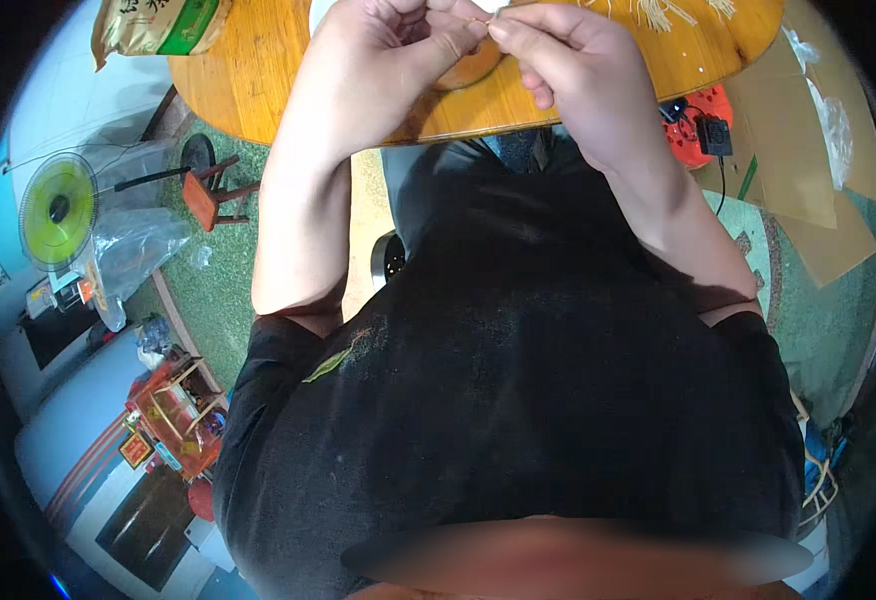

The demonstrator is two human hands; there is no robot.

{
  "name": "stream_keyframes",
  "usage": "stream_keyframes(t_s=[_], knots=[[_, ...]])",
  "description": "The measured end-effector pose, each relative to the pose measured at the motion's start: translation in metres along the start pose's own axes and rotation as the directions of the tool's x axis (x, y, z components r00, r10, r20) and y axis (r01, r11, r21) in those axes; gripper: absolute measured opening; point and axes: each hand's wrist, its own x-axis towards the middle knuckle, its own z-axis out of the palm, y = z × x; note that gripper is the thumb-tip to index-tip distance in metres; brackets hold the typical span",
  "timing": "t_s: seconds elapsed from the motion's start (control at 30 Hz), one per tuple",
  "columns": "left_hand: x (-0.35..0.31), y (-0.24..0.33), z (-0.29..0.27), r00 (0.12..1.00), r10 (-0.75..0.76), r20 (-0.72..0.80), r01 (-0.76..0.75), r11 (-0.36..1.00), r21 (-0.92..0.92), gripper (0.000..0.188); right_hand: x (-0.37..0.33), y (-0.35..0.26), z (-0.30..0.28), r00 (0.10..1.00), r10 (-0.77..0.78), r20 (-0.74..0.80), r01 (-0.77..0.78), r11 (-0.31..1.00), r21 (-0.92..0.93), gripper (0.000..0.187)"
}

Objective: Threading string through holes in paper noodle bowls for packaging.

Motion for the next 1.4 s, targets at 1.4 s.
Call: stream_keyframes(t_s=[1.4], knots=[[-0.005, 0.039, 0.02, 0.957, -0.188, -0.221, 0.268, 0.864, 0.427, 0.001, 0.011, 0.03, 0.009, 0.977, -0.212, -0.027, 0.214, 0.96, 0.179, 0.011]])
